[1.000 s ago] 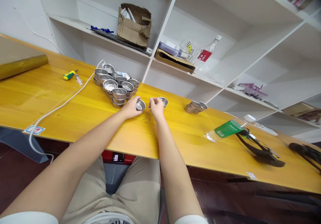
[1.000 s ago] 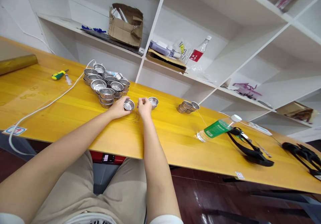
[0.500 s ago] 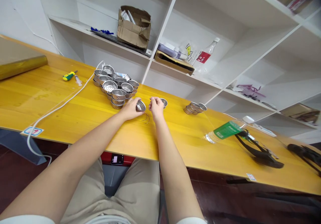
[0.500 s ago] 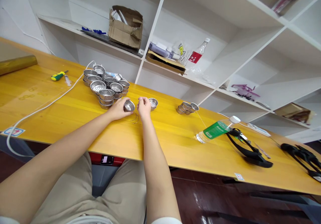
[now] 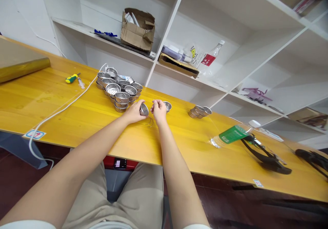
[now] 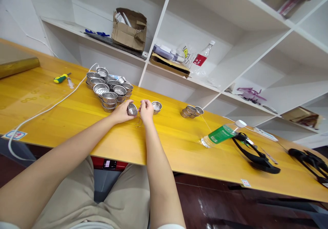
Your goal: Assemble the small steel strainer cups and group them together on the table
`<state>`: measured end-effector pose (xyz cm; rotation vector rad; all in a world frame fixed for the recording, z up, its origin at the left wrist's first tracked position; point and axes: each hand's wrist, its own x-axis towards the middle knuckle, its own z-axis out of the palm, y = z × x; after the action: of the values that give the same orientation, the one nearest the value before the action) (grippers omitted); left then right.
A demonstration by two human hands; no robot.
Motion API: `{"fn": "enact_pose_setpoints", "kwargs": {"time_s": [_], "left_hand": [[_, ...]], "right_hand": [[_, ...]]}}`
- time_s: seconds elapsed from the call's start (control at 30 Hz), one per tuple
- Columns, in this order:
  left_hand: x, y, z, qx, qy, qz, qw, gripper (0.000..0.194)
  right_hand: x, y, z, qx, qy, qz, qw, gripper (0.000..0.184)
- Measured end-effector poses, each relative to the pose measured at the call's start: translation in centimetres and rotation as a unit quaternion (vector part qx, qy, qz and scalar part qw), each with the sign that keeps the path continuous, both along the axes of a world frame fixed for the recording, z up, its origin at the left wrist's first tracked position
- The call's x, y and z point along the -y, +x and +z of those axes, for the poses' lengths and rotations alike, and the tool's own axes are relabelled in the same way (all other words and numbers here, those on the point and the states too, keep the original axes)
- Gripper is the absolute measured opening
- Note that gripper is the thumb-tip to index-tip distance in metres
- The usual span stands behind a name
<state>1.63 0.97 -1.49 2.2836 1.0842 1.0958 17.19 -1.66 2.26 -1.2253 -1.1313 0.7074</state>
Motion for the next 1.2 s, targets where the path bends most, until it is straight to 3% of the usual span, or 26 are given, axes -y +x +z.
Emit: {"fn": "enact_pose_setpoints", "kwargs": {"time_s": [0.17, 0.37, 0.9, 1.2], "left_hand": [[0.1, 0.1, 0.1, 0.004, -0.003, -0.009, 1.0, 0.079], [0.2, 0.2, 0.2, 0.009, -0.004, -0.013, 1.0, 0.081], [0.8, 0.2, 0.8, -0.004, -0.054, -0.01, 0.998, 0.086], [0.9, 0.1, 0.9, -0.01, -0.052, -0.01, 0.999, 0.086]], "right_hand": [[-0.1, -0.1, -0.2, -0.014, 0.016, 0.013, 1.0, 0.021], [-0.2, -0.2, -0.4, -0.046, -0.022, 0.033, 0.998, 0.021], [0.7, -0.7, 0.5, -0.084, -0.074, 0.04, 0.993, 0.003], [0.9, -0.8, 0.8, -0.088, -0.079, 0.031, 0.993, 0.002]]}}
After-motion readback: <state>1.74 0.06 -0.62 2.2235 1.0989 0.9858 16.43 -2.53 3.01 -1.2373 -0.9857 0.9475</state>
